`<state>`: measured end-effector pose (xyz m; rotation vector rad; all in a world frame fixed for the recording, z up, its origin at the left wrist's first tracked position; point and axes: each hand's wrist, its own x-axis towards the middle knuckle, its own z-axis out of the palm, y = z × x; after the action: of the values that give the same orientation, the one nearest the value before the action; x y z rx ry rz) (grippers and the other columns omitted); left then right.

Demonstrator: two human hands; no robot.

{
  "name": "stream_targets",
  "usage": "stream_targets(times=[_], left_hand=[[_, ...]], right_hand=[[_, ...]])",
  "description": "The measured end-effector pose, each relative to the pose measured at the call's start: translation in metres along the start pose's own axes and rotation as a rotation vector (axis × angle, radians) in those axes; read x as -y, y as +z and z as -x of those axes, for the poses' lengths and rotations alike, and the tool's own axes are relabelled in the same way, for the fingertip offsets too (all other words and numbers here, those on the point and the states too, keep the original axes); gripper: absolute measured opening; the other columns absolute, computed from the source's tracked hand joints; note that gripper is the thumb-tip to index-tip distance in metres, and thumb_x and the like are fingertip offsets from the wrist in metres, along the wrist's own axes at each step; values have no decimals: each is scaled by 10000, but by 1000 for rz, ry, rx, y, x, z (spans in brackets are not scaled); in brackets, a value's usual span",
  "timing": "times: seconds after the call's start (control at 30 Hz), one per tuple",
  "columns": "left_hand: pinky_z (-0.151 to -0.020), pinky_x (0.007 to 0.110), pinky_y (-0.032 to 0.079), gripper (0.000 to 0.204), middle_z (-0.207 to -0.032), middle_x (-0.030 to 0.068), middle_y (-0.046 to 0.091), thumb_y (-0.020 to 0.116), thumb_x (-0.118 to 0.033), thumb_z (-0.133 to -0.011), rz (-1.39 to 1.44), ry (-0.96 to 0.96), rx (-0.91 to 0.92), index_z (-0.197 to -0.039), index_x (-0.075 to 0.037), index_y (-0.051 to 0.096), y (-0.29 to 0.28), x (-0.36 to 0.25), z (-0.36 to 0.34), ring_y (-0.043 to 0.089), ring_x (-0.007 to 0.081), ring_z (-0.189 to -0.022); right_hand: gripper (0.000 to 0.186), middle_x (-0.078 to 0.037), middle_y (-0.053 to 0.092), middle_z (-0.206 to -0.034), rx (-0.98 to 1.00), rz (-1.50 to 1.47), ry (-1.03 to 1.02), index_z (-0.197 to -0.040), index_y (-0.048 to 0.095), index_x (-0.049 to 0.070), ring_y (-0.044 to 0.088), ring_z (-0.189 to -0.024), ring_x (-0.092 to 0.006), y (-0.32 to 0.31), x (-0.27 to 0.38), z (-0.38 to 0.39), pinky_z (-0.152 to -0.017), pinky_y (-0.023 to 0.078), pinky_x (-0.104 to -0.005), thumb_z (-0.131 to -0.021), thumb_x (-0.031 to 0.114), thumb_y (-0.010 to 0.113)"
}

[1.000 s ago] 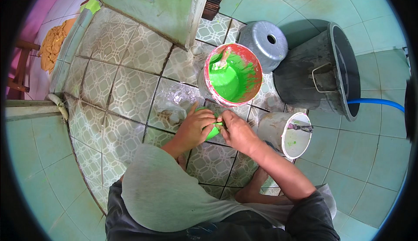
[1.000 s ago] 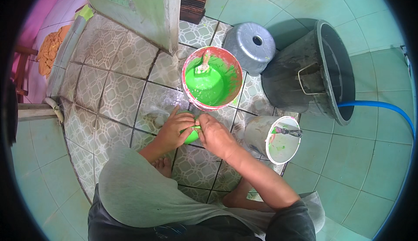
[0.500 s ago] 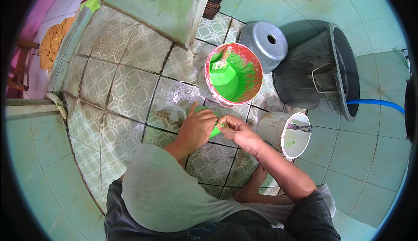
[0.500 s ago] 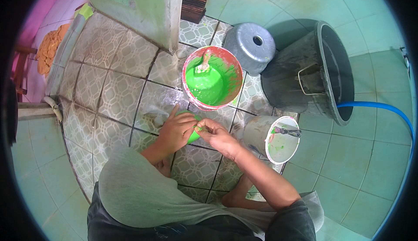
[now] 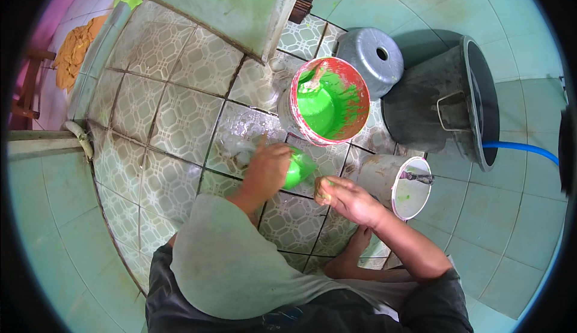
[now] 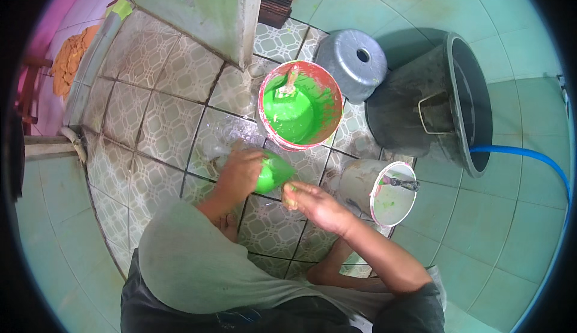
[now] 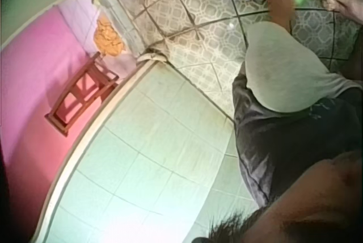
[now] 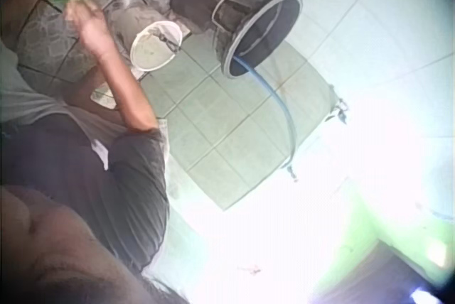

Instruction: The person squeezes a green paste from a plastic bag into a small bucket, stirs the mixture with a stick, and uses a blue hose to add water to a larger grey bucket.

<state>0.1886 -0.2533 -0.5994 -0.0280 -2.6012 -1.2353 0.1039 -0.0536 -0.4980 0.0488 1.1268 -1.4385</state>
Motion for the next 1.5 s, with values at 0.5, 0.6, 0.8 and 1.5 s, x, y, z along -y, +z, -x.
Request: stream_targets(times=[0.5,0.6,0.8,1.5], left_hand=[[-873,400,484,184,-975,156,674,620,-41,-813,222,-91,-59,-977,19,678,3,-4,3,620,316,-937],[-867,396,490,179,-975,151,677,623,-57,-820,225,-110,-47,-974,12,684,3,-4,2,624,306,-941],[-846,387,509,175,-981,147,684,628,-54,-817,247,-118,-31,-967,11,692,2,-7,0,639,301,-939],[-847,390,517,221,-1022,131,681,613,-60,-815,212,9,73,-1021,-21,680,1,-20,0,637,303,-988]], right_hand=[[441,-124,542,-1064,-417,1681,-547,-1240,516,85,625,-889,-309,7,0,-24,-742,528,-426,-827,135,662],[348,-128,558,-1026,-387,1673,-668,-1162,559,74,628,-874,-328,-1,-5,-33,-733,534,-423,-836,145,657],[168,-138,592,-916,-440,1510,-611,-950,587,35,638,-814,-350,-6,-6,-34,-709,531,-433,-825,136,638],[91,-10,574,-707,-167,529,-5,-889,618,3,508,-538,-62,-28,26,9,-460,387,-219,-863,52,546]])
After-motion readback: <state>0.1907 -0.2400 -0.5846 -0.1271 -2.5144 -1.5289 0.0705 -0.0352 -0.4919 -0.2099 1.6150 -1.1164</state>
